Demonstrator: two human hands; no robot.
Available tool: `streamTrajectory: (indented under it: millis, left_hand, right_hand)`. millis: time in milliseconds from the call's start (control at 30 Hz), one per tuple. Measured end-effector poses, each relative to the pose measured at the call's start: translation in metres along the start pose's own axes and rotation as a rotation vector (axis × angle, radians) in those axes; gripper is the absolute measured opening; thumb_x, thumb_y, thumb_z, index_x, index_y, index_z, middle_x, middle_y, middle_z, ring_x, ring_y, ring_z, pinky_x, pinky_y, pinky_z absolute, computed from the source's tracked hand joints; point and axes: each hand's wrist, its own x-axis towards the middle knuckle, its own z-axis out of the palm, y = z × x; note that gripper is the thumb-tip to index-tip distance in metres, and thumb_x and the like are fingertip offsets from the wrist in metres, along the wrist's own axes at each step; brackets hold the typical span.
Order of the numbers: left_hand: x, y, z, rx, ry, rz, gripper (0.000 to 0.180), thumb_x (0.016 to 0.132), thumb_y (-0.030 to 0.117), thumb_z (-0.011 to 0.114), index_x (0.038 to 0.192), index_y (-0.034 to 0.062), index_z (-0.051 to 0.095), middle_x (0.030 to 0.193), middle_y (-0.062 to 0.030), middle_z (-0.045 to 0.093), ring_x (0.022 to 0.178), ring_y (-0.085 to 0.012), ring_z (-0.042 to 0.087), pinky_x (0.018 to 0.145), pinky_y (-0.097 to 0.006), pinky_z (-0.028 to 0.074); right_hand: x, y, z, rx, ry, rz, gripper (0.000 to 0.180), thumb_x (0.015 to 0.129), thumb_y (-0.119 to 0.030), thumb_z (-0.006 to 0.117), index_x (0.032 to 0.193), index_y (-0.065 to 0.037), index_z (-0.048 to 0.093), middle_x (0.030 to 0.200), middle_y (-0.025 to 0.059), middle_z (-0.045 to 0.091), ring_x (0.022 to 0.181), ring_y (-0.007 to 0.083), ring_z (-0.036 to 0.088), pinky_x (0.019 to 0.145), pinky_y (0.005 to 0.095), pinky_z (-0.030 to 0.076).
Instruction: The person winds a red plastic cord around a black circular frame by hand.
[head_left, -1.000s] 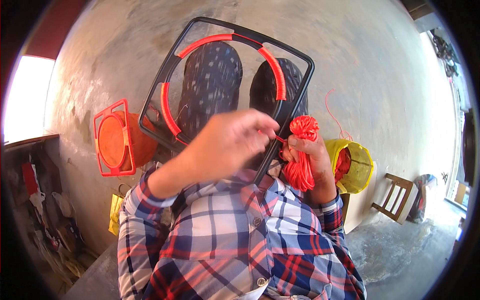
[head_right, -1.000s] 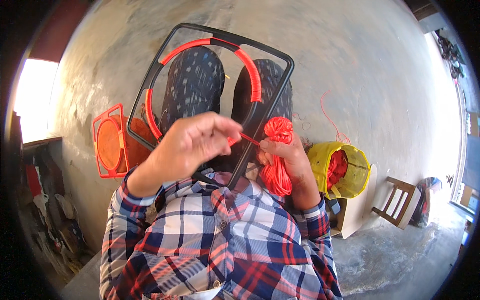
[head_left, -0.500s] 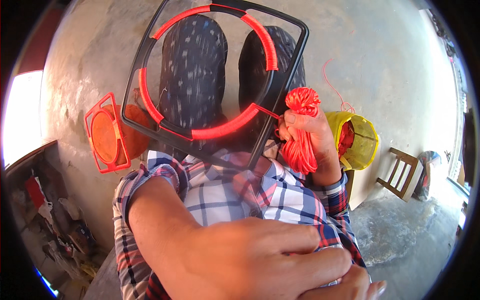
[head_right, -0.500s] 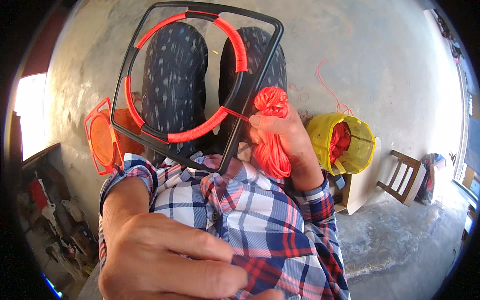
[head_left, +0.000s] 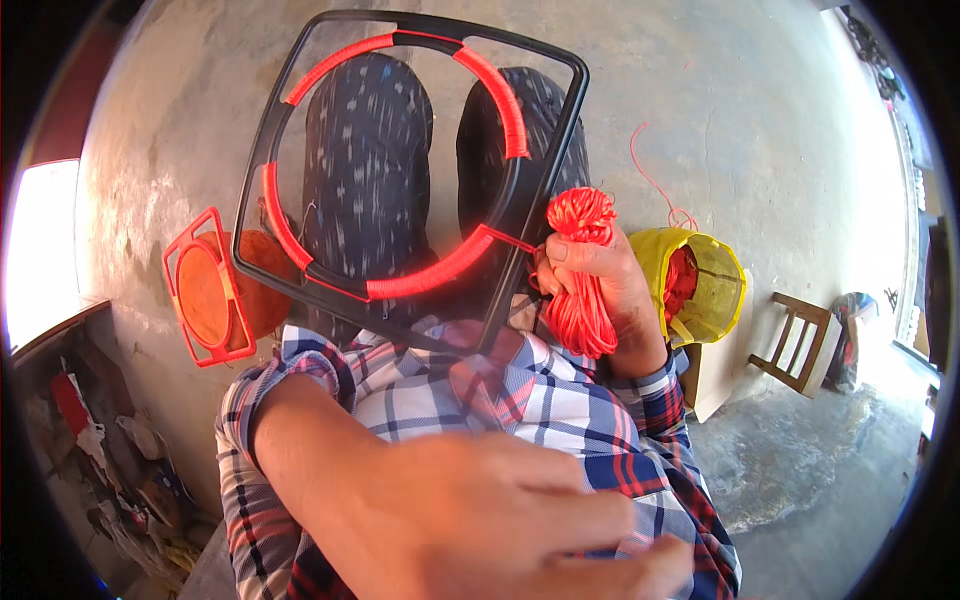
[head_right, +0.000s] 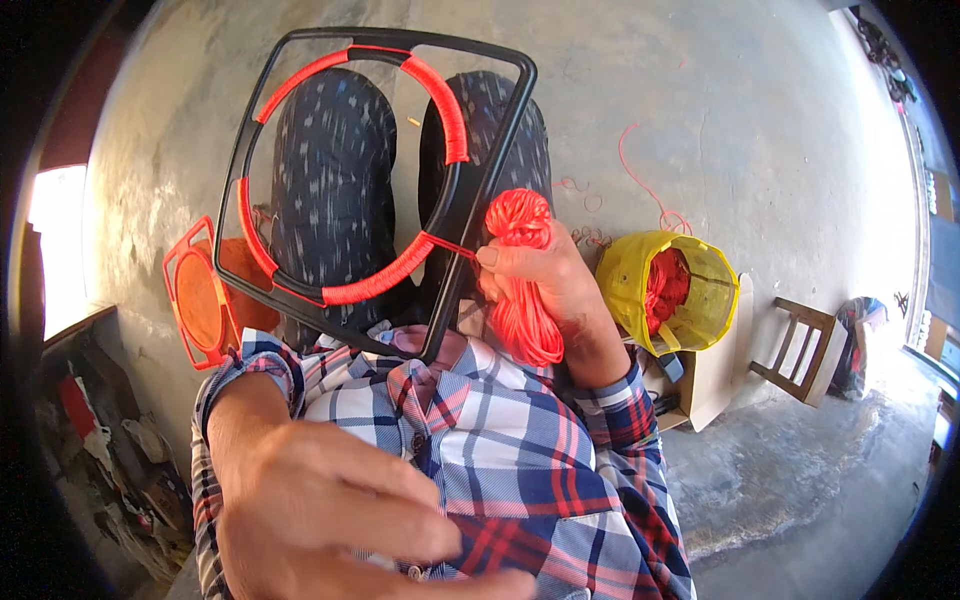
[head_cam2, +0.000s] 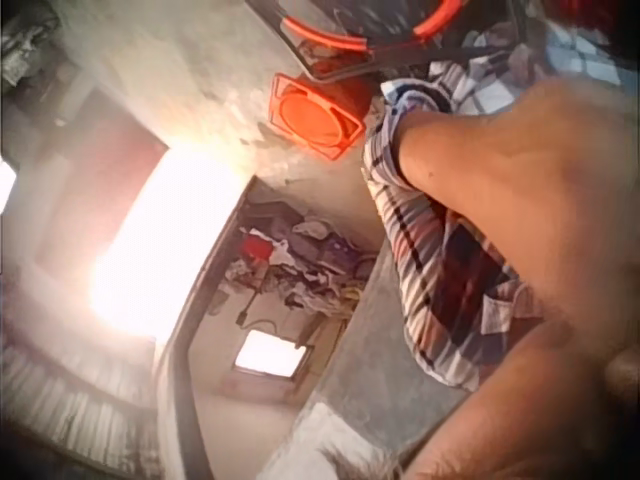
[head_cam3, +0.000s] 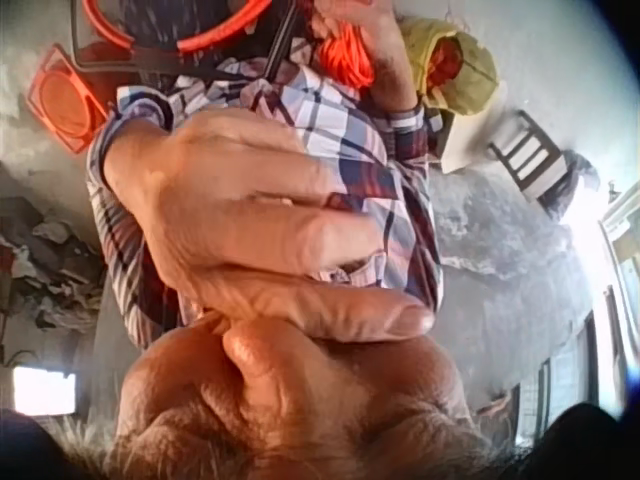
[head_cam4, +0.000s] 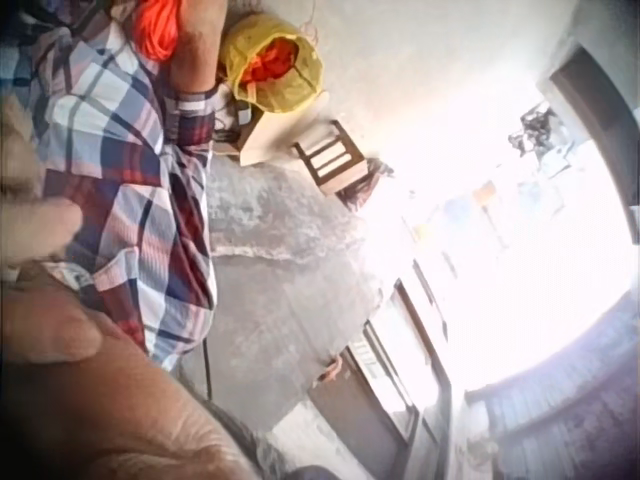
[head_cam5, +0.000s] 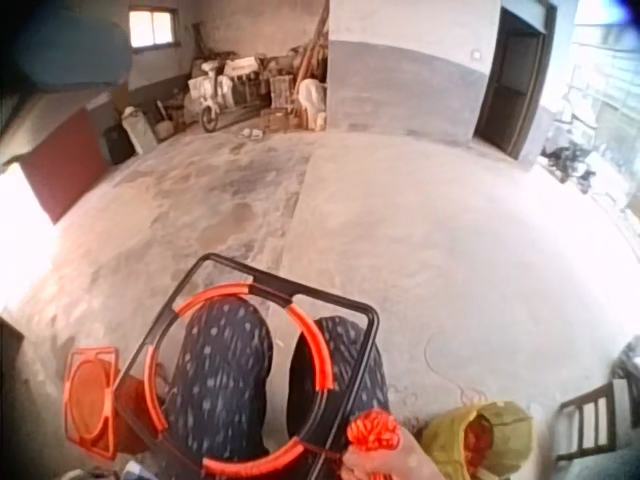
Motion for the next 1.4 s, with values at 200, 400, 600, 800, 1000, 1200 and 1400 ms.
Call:
streamTrajectory:
  millis: [200,400,600,800,1000,1200,1400]
  left_hand:
    - [-0.021,-0.096,-0.074,0.284,-0.195,-0.588,0.028,0.095,0.023,0.055,0.086,-0.0019,0.065,0.061,-0.0033,0.059,0.055,-0.0082,0.057,0.055,-0.023,0.047]
    - [-0.049,-0.158,-0.097,0.396,-0.11,-1.02,0.051,0.097,0.042,0.052,0.067,0.0003,0.058,0.052,0.0012,0.046,0.049,-0.0056,0.045,0.047,-0.023,0.035]
    - [-0.073,-0.184,-0.077,-0.102,-0.245,-1.017,0.049,0.101,0.042,0.041,0.126,0.0,0.046,0.088,-0.0088,0.06,0.067,-0.0158,0.061,0.057,-0.025,0.05]
    - [-0.067,-0.163,-0.077,-0.499,-0.303,-1.393,0.049,0.1,0.046,0.039,0.097,-0.0002,0.055,0.069,-0.0145,0.063,0.046,-0.0176,0.058,0.043,-0.026,0.047]
    - [-0.07,-0.151,-0.072,-0.365,-0.204,-1.407,0.049,0.099,0.049,0.041,0.078,0.0061,0.053,0.056,-0.0099,0.058,0.038,-0.0113,0.049,0.037,-0.023,0.04]
    - [-0.072,-0.149,-0.073,-0.376,-0.211,-1.331,0.049,0.1,0.048,0.041,0.077,0.0064,0.052,0.055,-0.0085,0.056,0.038,-0.0098,0.047,0.037,-0.022,0.038]
    - [-0.083,-0.143,-0.089,-0.453,-0.082,-1.342,0.048,0.099,0.048,0.041,0.077,0.007,0.051,0.054,-0.0072,0.054,0.038,-0.0097,0.045,0.037,-0.022,0.037]
  right_hand:
    - [-0.001,-0.004,-0.003,-0.049,0.031,0.002,0.013,0.078,0.001,0.068,0.081,-0.003,0.056,0.058,0.0051,0.054,0.051,0.0167,0.053,0.051,0.0296,0.042]
    - [0.001,-0.004,-0.003,-0.1,-0.004,-0.005,0.012,0.079,0.0,0.066,0.079,-0.003,0.055,0.058,0.0051,0.053,0.052,0.0165,0.053,0.051,0.0297,0.042]
    - [-0.001,-0.004,-0.004,-0.093,-0.023,-0.009,0.011,0.081,-0.002,0.066,0.078,-0.003,0.056,0.058,0.0049,0.054,0.052,0.0165,0.053,0.051,0.0297,0.041]
    - [-0.002,-0.004,-0.004,-0.055,0.004,-0.002,0.011,0.081,-0.003,0.067,0.08,-0.003,0.056,0.059,0.0043,0.053,0.051,0.0164,0.052,0.051,0.0299,0.04]
    - [-0.003,-0.01,0.002,-0.067,-0.014,-0.001,0.027,0.082,-0.007,0.064,0.105,0.004,0.056,0.059,0.0058,0.053,0.051,0.0166,0.05,0.051,0.03,0.039]
    - [-0.017,-0.021,-0.024,0.037,0.157,-0.118,0.041,0.085,-0.015,0.059,0.12,0.006,0.049,0.07,0.014,0.063,0.072,0.0247,0.065,0.064,0.0337,0.052]
    - [-0.081,-0.048,-0.222,-0.184,0.76,-0.361,0.029,0.088,-0.019,0.06,0.109,0.001,0.057,0.079,0.0118,0.065,0.07,0.022,0.064,0.067,0.036,0.054]
